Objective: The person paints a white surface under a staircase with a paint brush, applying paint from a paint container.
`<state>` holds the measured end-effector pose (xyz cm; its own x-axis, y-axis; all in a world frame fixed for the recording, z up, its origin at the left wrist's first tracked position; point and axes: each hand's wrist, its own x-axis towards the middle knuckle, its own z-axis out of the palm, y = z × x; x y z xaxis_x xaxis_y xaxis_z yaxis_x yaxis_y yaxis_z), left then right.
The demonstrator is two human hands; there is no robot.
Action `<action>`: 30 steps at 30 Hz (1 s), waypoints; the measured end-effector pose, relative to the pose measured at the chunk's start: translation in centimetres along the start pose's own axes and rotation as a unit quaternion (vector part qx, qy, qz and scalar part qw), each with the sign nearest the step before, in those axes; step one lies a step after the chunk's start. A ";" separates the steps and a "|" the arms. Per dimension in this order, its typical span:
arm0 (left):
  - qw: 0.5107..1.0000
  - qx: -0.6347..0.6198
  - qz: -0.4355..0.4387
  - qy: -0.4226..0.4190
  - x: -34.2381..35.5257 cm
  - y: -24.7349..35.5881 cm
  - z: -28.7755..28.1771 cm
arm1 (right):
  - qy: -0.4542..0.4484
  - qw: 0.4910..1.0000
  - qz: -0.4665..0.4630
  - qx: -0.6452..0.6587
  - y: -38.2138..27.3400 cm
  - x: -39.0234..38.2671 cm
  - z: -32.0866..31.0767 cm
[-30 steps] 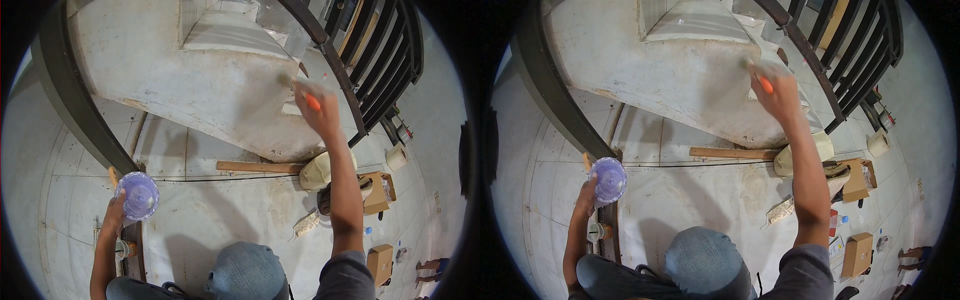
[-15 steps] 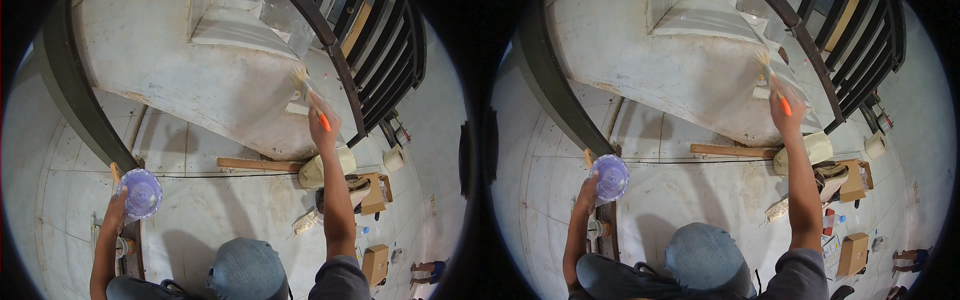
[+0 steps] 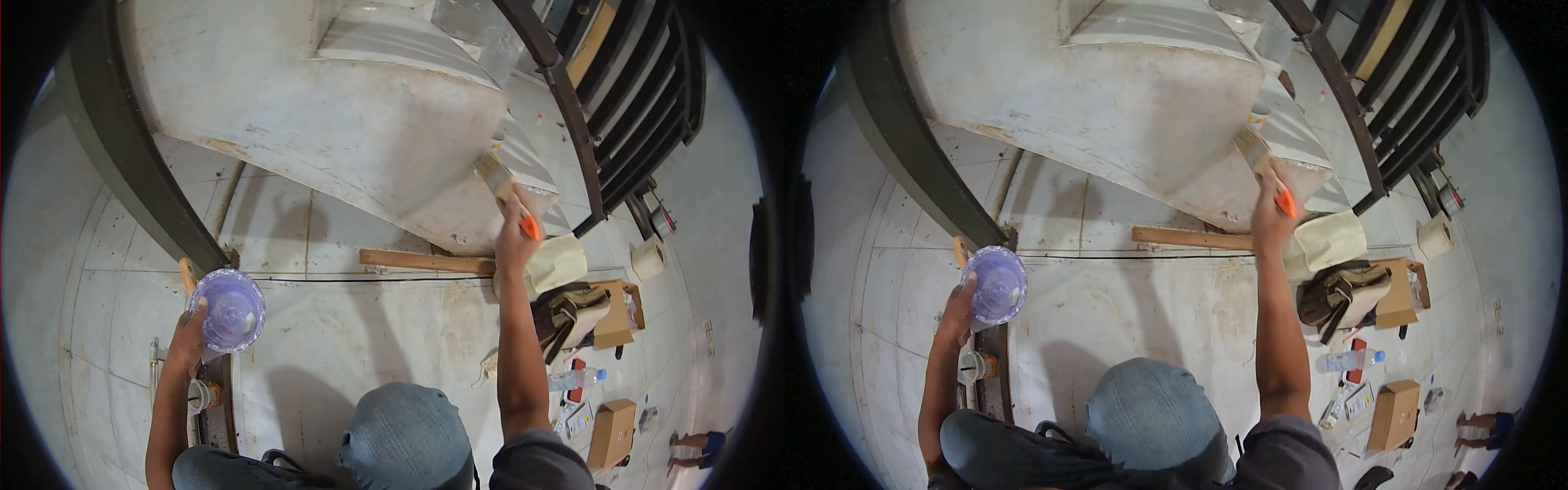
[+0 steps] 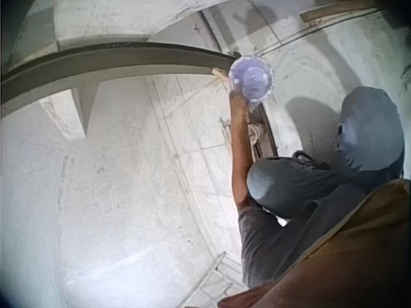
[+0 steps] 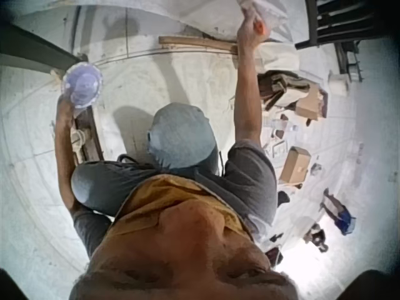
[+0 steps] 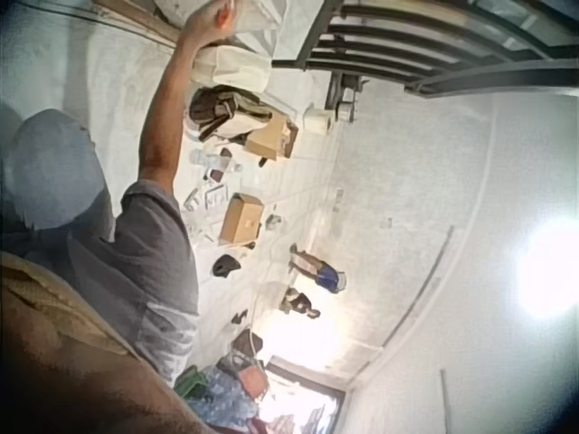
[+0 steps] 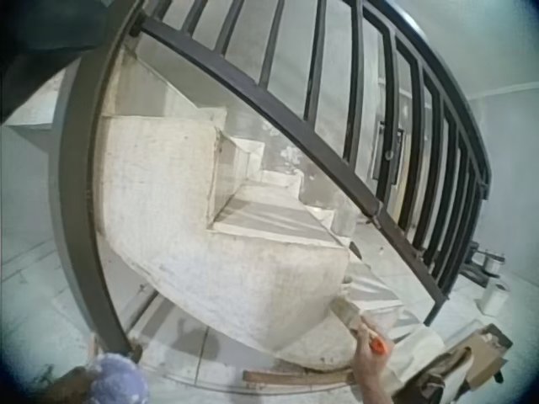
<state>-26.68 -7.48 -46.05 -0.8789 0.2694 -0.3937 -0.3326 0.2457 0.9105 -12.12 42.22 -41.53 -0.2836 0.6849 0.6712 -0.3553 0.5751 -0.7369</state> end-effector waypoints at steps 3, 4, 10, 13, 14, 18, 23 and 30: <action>1.000 -0.008 -0.001 -0.021 -0.1 0.2 0.0 | 0.073 0.990 0.051 0.111 -1.3 0.0 -0.4; 0.999 -0.025 -0.003 -0.027 -0.2 0.1 -0.1 | 0.076 0.981 0.033 0.175 -1.6 0.9 0.5; 0.999 -0.009 0.002 -0.045 -0.7 1.0 0.8 | 0.109 0.959 0.122 0.230 1.9 -1.7 5.4; 0.999 -0.002 0.001 -0.047 -0.8 1.0 1.1 | 0.130 0.943 0.193 0.238 7.7 -6.8 3.9; 0.999 0.001 -0.002 -0.047 -0.9 0.9 0.9 | 0.136 0.945 0.231 0.188 8.5 -8.6 3.2; 1.000 0.007 0.003 -0.006 -0.3 0.1 -0.8 | 0.102 0.980 0.159 0.059 5.8 -9.3 2.2; 1.000 -0.009 -0.007 -0.021 0.5 -0.9 -1.3 | 0.109 0.950 -0.165 -0.242 4.3 -5.6 4.5; 0.999 0.029 -0.008 -0.019 0.0 0.5 0.4 | -0.170 0.950 -0.180 -0.193 8.8 -14.7 6.3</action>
<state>-26.71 -6.99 -45.64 -0.8596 0.3004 -0.4134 -0.3244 0.3042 0.8956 -16.74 34.41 -57.38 -0.4998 0.2664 0.8242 -0.1503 0.9104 -0.3854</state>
